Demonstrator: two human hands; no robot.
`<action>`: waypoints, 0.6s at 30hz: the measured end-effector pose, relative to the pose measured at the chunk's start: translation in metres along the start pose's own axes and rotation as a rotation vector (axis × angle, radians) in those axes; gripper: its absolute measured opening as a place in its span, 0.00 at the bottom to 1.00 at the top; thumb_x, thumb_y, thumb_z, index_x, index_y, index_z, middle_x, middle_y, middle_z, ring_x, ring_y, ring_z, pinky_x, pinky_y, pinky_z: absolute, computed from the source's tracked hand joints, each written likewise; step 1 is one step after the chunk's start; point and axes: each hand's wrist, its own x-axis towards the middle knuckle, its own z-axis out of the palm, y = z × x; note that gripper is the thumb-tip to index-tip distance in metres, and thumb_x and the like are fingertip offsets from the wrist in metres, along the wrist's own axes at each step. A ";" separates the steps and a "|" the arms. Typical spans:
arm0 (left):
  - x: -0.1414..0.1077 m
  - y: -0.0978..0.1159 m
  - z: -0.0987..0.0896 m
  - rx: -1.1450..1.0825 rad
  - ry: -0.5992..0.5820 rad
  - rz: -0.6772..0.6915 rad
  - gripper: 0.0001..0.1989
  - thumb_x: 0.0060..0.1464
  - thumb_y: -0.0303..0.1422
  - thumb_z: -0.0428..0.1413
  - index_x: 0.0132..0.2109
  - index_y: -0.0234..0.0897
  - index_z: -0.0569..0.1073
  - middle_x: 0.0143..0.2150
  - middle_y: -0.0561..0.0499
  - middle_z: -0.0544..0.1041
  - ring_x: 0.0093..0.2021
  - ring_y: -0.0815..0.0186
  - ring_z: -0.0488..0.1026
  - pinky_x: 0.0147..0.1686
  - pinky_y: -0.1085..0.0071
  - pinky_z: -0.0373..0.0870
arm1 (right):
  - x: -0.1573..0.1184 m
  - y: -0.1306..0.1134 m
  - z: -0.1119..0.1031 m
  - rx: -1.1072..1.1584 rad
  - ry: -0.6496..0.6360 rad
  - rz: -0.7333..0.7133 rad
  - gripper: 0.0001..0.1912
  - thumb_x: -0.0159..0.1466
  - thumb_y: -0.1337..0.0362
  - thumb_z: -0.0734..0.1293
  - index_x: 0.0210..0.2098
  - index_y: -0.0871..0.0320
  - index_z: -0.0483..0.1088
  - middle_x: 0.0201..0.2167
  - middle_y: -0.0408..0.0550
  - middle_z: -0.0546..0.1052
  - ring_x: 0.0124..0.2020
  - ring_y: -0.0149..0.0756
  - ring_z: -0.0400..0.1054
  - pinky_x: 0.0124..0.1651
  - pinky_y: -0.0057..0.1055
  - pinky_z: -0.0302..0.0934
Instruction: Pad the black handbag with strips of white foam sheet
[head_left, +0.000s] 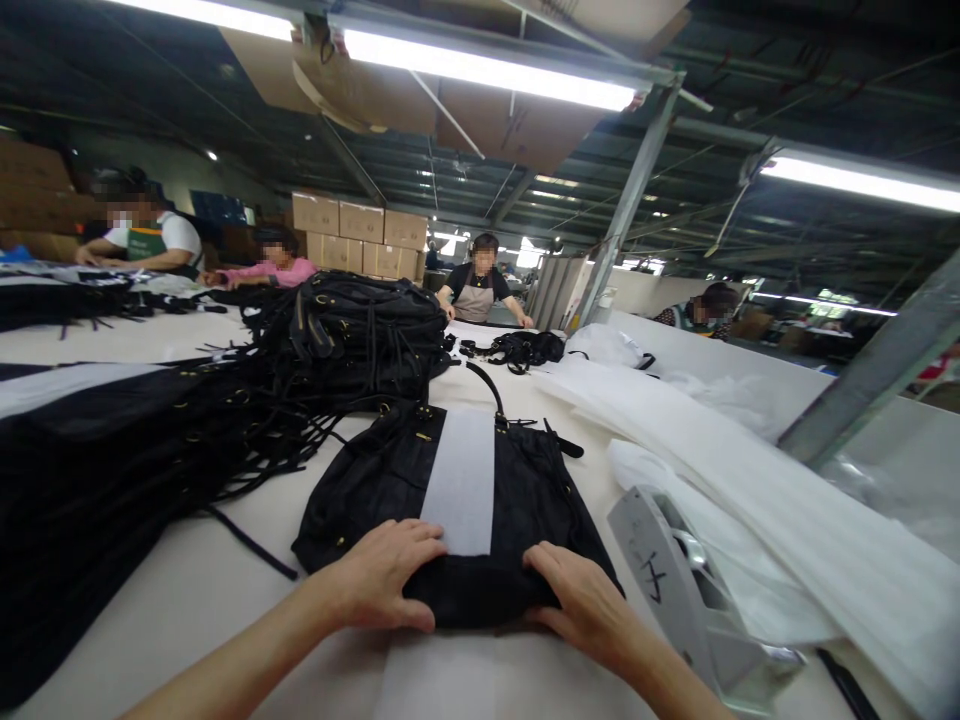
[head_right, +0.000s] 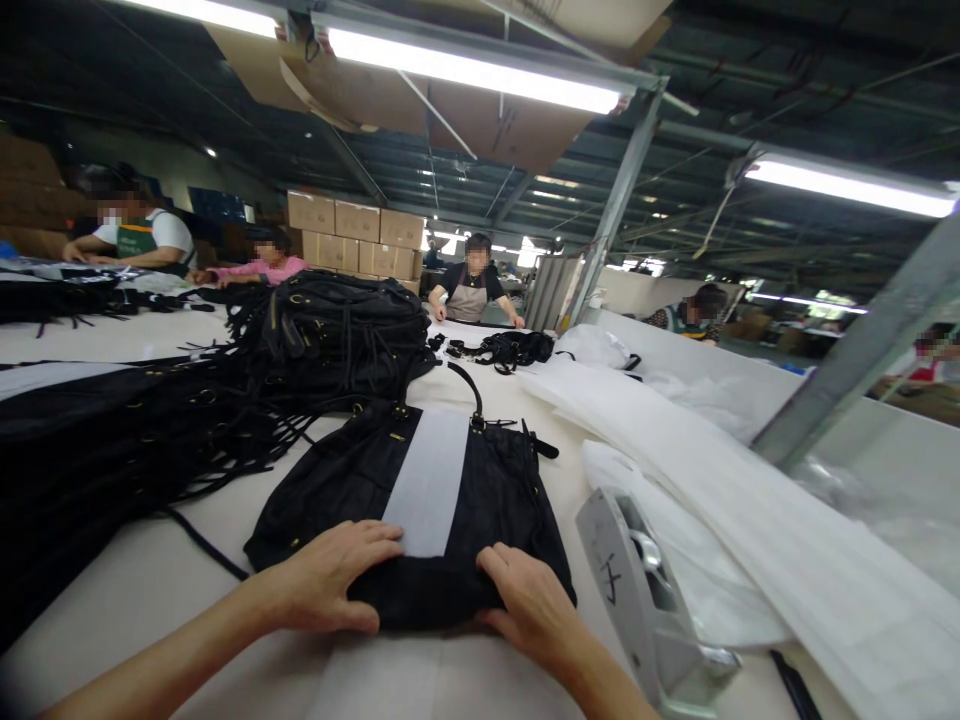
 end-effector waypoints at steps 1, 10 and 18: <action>0.000 0.002 -0.003 0.001 0.009 0.001 0.37 0.47 0.43 0.68 0.62 0.42 0.67 0.67 0.44 0.64 0.65 0.48 0.60 0.62 0.51 0.58 | 0.000 0.004 -0.003 0.028 0.016 -0.026 0.15 0.58 0.69 0.72 0.43 0.57 0.68 0.41 0.48 0.74 0.44 0.42 0.69 0.45 0.36 0.60; -0.008 0.037 -0.006 0.186 0.144 -0.229 0.18 0.52 0.44 0.64 0.43 0.37 0.72 0.45 0.46 0.74 0.44 0.51 0.71 0.44 0.58 0.66 | 0.003 0.026 -0.013 0.304 0.012 -0.063 0.12 0.55 0.60 0.75 0.38 0.52 0.75 0.33 0.41 0.74 0.39 0.37 0.69 0.40 0.28 0.57; 0.011 0.017 0.031 0.386 0.237 -0.163 0.02 0.62 0.28 0.54 0.39 0.38 0.70 0.39 0.47 0.74 0.41 0.55 0.71 0.42 0.59 0.67 | 0.008 0.023 -0.013 0.426 -0.050 -0.043 0.05 0.54 0.64 0.74 0.30 0.55 0.76 0.29 0.39 0.73 0.35 0.35 0.68 0.36 0.27 0.54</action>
